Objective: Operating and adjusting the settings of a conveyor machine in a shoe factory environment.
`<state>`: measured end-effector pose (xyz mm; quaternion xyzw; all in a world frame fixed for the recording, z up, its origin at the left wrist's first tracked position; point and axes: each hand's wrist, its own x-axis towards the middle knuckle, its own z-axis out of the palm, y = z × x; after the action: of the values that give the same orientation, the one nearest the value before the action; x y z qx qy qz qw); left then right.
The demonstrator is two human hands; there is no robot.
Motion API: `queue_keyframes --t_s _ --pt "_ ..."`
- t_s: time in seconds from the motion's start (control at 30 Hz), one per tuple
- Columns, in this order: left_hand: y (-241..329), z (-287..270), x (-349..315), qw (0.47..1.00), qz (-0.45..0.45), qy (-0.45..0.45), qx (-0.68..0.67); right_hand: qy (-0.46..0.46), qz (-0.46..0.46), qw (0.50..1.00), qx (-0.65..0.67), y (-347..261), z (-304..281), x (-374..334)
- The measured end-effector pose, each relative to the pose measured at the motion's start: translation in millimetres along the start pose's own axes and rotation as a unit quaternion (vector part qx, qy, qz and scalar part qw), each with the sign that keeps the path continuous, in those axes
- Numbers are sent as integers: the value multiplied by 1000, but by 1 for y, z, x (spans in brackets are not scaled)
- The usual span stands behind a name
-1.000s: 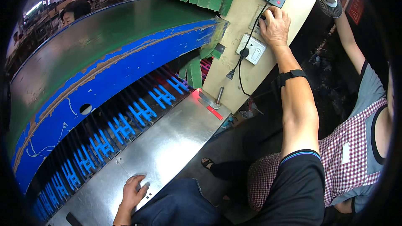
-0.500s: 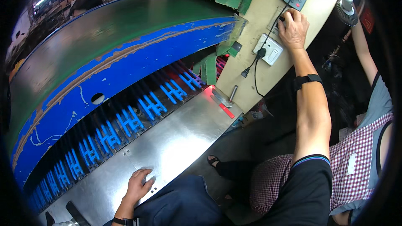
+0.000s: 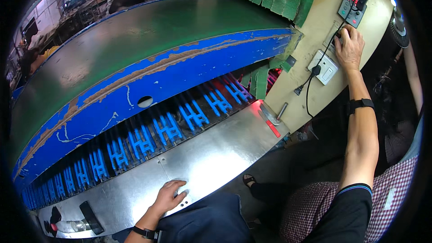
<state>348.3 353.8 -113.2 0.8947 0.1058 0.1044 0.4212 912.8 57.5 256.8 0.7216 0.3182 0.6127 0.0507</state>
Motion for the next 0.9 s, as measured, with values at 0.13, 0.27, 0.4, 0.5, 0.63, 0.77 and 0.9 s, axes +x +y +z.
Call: queue_keyframes --t_s 0.13,0.27,0.4,0.5,0.63,0.77,0.9 --pt "3 0 1 1000 -10 -4 13 -15 5 1000 2 3 4 -3" --pt "4 0 4 1000 -16 -13 11 -21 9 1000 -2 4 8 -5" --pt "5 2 7 1000 -17 -13 7 -20 15 1000 -8 5 11 -6" --pt "5 2 8 1000 -19 -15 7 -28 19 999 -8 6 13 -8" --pt "6 4 10 1000 -17 -17 10 -19 12 1000 -13 8 16 -8" --pt "7 5 12 1000 -12 -14 12 -17 7 1000 -3 9 17 -9" --pt "6 7 14 1000 -12 -16 7 -31 19 999 -11 12 20 -11"
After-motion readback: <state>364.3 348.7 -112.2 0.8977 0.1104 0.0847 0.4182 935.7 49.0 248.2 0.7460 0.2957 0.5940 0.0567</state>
